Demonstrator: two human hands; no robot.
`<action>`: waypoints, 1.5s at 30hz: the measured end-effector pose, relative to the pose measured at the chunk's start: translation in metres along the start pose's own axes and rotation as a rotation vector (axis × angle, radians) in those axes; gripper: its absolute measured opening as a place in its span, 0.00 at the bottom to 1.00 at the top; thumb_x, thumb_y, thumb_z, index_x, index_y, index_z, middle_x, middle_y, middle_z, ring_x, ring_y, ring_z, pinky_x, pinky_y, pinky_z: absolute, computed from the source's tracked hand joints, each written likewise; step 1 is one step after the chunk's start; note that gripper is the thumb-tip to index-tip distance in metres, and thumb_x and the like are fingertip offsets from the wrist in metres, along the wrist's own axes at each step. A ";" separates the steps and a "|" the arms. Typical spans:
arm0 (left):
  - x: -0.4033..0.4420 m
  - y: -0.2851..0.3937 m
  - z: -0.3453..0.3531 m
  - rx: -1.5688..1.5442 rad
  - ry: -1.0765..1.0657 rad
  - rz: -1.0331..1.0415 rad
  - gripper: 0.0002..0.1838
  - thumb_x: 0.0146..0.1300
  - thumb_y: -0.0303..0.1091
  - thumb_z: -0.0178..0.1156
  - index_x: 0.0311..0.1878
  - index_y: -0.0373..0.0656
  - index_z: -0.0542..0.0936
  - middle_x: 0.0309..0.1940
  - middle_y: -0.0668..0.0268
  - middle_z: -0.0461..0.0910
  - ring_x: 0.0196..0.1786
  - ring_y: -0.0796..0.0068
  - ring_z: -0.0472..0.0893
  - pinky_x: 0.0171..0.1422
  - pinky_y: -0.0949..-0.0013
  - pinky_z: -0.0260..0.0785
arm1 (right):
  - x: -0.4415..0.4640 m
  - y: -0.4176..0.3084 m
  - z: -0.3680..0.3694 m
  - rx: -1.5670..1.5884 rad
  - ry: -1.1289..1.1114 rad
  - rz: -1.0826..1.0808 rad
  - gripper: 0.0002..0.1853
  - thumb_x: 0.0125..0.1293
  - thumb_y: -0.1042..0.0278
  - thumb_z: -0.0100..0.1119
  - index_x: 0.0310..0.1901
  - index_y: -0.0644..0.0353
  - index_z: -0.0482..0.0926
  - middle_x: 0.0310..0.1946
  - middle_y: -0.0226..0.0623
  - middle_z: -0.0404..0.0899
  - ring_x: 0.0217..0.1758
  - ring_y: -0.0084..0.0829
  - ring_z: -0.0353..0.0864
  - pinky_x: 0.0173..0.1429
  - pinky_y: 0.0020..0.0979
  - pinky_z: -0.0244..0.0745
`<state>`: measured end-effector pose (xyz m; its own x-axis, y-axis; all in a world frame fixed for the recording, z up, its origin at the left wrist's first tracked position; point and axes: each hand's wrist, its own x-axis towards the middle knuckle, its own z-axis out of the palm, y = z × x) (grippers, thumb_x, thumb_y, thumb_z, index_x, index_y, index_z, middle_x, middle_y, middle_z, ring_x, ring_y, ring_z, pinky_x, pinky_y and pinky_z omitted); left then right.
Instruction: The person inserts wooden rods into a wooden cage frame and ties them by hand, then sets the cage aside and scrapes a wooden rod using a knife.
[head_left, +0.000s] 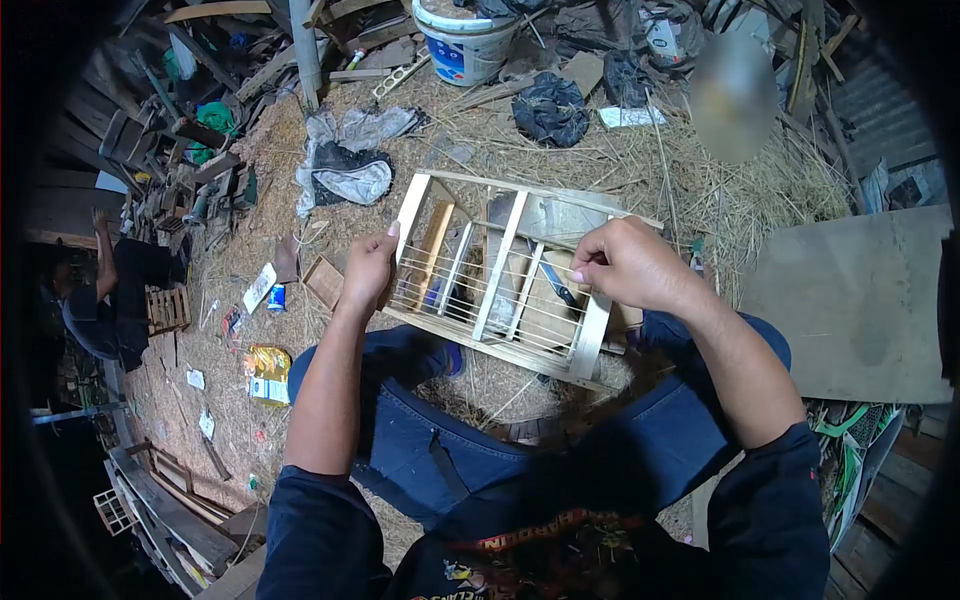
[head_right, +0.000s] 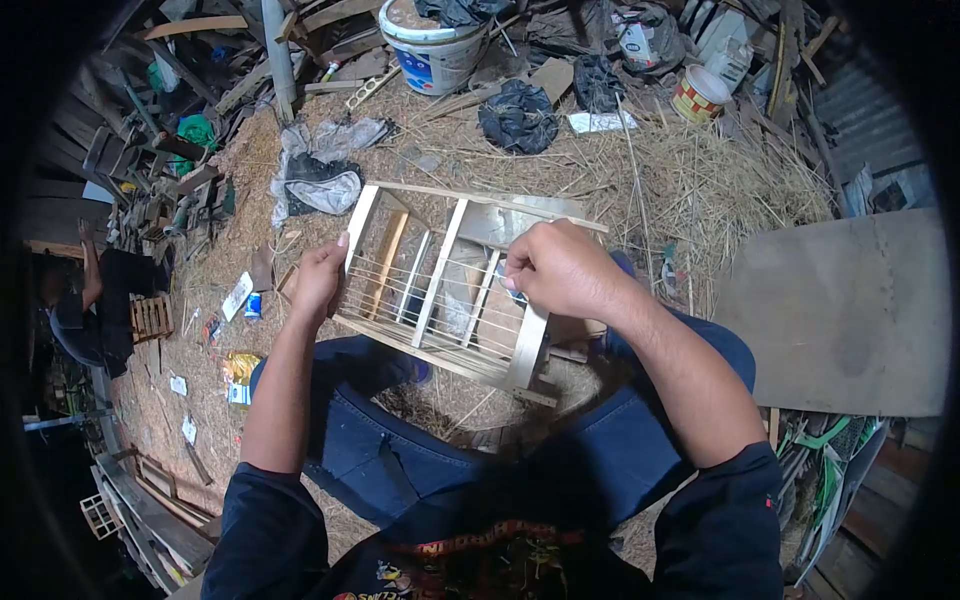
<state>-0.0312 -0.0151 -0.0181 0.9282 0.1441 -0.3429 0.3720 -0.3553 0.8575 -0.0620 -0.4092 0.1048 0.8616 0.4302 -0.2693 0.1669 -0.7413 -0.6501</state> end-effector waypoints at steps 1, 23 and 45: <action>0.001 -0.002 0.000 -0.012 0.003 -0.001 0.25 0.82 0.54 0.60 0.38 0.41 0.87 0.18 0.78 0.70 0.19 0.87 0.63 0.24 0.70 0.50 | 0.000 0.000 0.001 0.007 -0.003 0.007 0.07 0.66 0.68 0.71 0.40 0.60 0.92 0.34 0.47 0.91 0.41 0.43 0.93 0.53 0.43 0.85; -0.008 0.011 0.000 0.005 -0.003 -0.040 0.27 0.82 0.52 0.61 0.33 0.37 0.86 0.23 0.75 0.76 0.26 0.84 0.67 0.31 0.70 0.59 | 0.007 0.012 0.007 0.036 -0.132 0.028 0.09 0.64 0.64 0.77 0.42 0.59 0.94 0.35 0.44 0.92 0.41 0.39 0.93 0.51 0.41 0.85; 0.003 -0.004 -0.006 -0.005 -0.056 -0.102 0.21 0.82 0.48 0.62 0.43 0.38 0.89 0.30 0.73 0.83 0.31 0.85 0.72 0.37 0.73 0.64 | 0.006 0.016 0.009 0.046 -0.141 0.021 0.09 0.64 0.65 0.78 0.43 0.58 0.94 0.35 0.42 0.93 0.39 0.34 0.92 0.49 0.37 0.84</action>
<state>-0.0299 -0.0077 -0.0202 0.8841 0.1273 -0.4497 0.4650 -0.3372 0.8186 -0.0584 -0.4138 0.0860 0.7883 0.4854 -0.3781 0.1248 -0.7279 -0.6743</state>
